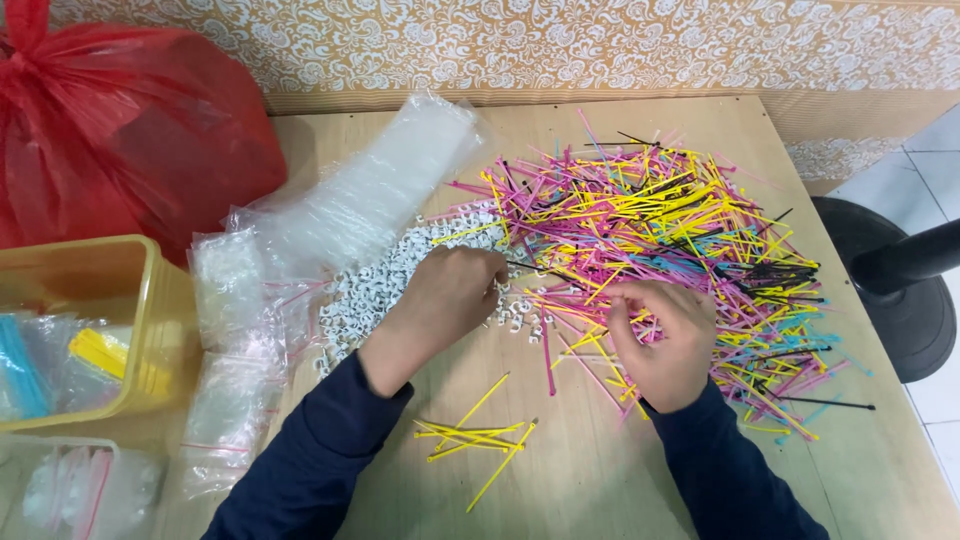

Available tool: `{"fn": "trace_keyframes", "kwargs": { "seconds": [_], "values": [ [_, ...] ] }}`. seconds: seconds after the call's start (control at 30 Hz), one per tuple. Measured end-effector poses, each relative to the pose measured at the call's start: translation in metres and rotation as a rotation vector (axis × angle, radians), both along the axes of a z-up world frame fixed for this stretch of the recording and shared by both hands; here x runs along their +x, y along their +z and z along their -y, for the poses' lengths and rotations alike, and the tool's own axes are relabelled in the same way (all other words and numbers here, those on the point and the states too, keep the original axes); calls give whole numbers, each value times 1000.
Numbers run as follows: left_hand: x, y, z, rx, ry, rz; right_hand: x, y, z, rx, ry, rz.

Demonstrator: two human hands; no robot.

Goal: Sorting small plastic clips and colorful twist ties into plastic bags

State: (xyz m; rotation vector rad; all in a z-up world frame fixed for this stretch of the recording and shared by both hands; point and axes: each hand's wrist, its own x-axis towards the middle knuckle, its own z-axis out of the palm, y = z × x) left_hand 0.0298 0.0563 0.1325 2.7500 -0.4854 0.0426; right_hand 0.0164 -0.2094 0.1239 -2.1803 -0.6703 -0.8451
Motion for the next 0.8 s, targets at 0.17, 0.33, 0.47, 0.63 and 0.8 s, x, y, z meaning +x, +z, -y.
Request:
{"fn": "trace_keyframes", "kwargs": {
  "seconds": [0.17,0.33,0.47,0.63,0.8],
  "values": [
    [-52,37,-29,-157,-64,-457,-35,34,-8,108,251,-379],
    [-80,1,-43,-203,-168,-694,-58,12,-12,-16,584,-671],
    [-85,-12,-37,-169,-159,-787,-69,-38,-11,-287,622,-557],
    [-53,-16,-23,-297,-172,-548,-36,-38,-6,-304,551,-465],
    [5,-59,11,-84,-77,5,20,-88,21,-577,-96,-38]
  ]
}}
